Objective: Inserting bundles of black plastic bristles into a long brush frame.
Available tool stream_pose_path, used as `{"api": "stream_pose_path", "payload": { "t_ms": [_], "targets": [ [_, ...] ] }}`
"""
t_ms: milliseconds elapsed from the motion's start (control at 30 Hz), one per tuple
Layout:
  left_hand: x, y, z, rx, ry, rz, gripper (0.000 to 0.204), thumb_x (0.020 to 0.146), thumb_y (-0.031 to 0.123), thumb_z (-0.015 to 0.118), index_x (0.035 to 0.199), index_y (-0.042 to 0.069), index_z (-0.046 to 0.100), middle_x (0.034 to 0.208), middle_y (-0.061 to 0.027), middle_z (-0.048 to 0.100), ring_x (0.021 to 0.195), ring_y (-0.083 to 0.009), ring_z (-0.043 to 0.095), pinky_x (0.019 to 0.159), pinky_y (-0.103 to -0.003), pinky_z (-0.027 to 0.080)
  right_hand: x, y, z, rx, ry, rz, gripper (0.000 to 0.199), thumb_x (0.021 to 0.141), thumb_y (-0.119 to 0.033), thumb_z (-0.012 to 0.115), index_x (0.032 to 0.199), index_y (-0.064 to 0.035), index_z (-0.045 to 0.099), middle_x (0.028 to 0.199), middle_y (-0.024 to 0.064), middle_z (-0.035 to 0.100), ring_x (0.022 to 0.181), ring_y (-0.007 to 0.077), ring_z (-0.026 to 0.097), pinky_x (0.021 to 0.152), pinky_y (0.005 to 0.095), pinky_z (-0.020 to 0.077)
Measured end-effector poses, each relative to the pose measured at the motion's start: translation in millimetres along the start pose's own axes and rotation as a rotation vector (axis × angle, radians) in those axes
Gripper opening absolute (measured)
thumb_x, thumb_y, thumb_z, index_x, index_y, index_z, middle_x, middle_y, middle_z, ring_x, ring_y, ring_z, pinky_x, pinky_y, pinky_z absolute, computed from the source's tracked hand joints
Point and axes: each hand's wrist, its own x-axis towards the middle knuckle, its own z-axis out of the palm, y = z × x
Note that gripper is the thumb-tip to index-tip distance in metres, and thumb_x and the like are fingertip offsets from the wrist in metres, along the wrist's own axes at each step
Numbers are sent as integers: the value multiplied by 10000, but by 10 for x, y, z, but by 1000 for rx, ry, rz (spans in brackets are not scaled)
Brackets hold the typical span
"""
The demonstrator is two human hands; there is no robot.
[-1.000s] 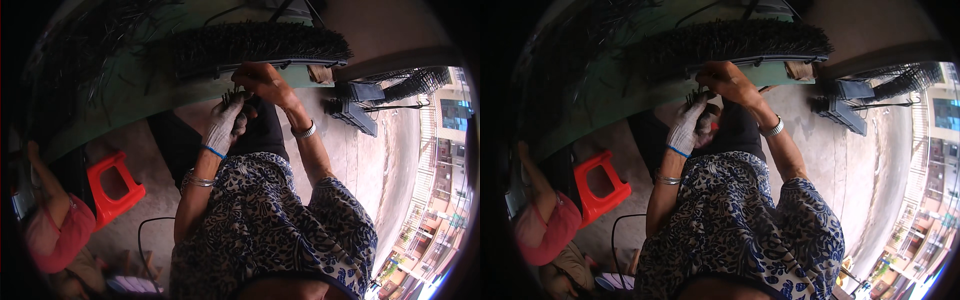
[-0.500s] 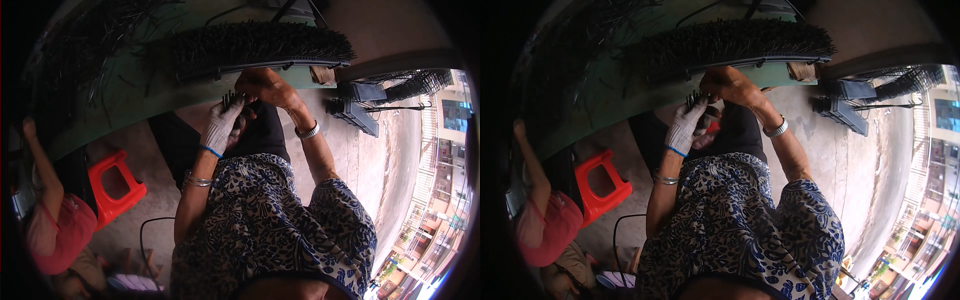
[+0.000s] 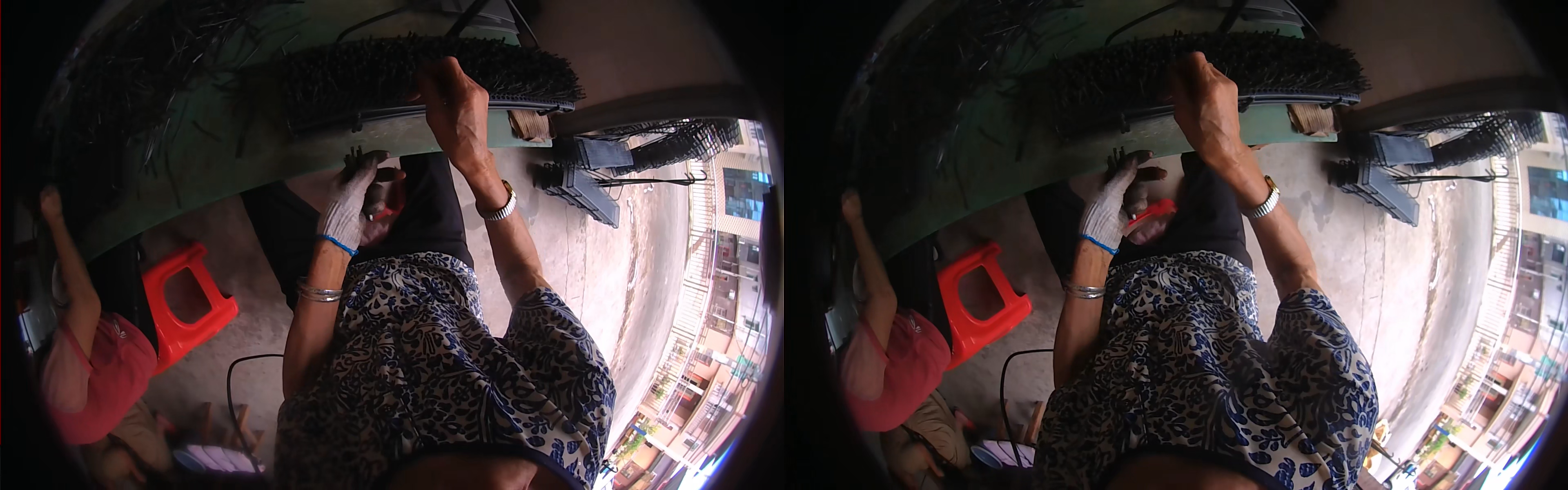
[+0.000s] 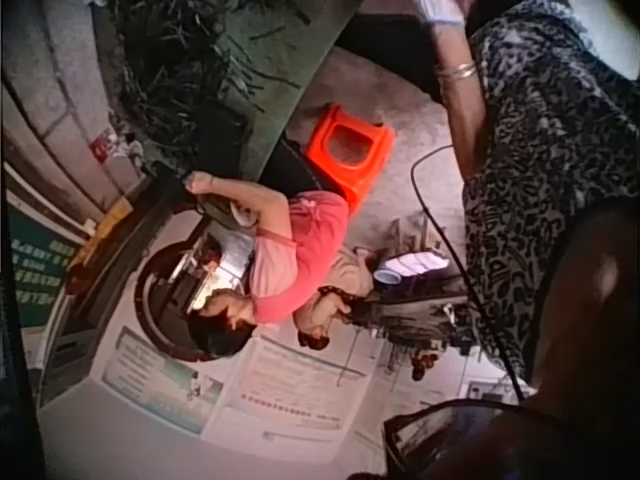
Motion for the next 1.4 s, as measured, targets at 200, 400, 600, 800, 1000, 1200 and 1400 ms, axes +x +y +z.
{"api": "stream_pose_path", "payload": {
  "t_ms": [200, 400, 600, 800, 1000, 1200, 1400],
  "targets": [
    [-9, -42, -4, -305, -29, -130, 265, 964, 231, 545, 1130, 31, 597, 955, -149, 686, 748, -222, 671, 600, -342, 555, 32, -20, 244, 1, 31, -6, 45, 894, -48, 582, 885, -26, 543, 748, 101, 665, 650, 195, 662, 584, 293, 494],
    [-71, 8, 40, -300, 40, -117, 268, 969, 258, 529, 1170, 89, 586, 1015, -161, 666, 833, -273, 672, 676, -433, 574, 38, 0, 317, -129, 6, -39, 52, 885, -73, 582, 889, -28, 554, 754, 115, 660, 661, 263, 659, 595, 335, 504],
    [-21, -52, -23, -354, 23, -82, 262, 965, 249, 536, 1146, 72, 603, 962, -156, 670, 790, -257, 672, 639, -417, 576, 41, -27, 320, -148, -45, -11, 48, 875, -75, 584, 877, -30, 572, 741, 113, 647, 673, 284, 649, 594, 350, 498],
    [-41, -29, -41, -231, 11, -12, 275, 966, 233, 541, 1152, 43, 610, 847, -130, 677, 588, -124, 598, 453, -236, 467, 89, -21, 343, -292, -88, -94, 37, 823, -88, 627, 860, -87, 629, 757, 115, 585, 704, 307, 610, 594, 383, 488],
    [-77, -16, 37, -254, 17, -63, 286, 980, 248, 522, 1182, 58, 591, 813, -118, 670, 519, -79, 520, 398, -193, 361, 147, -12, 443, -327, -113, -158, 105, 801, -116, 654, 903, -127, 675, 787, 101, 571, 777, 283, 609, 622, 384, 499],
    [-185, 59, 163, -225, 80, -86, 294, 983, 267, 517, 1191, 69, 578, 815, -114, 671, 539, -83, 537, 402, -188, 364, 58, 85, 426, -395, -68, -153, 116, 807, -139, 659, 917, -128, 696, 842, 86, 596, 778, 272, 613, 634, 372, 505],
    [-216, 29, 140, -209, 89, -59, 289, 972, 263, 539, 1175, 63, 585, 830, -110, 679, 547, -92, 554, 401, -187, 375, -31, 75, 463, -429, -12, -181, 167, 828, -147, 641, 985, -141, 696, 864, 85, 585, 753, 272, 602, 667, 369, 483]
  ]
}}
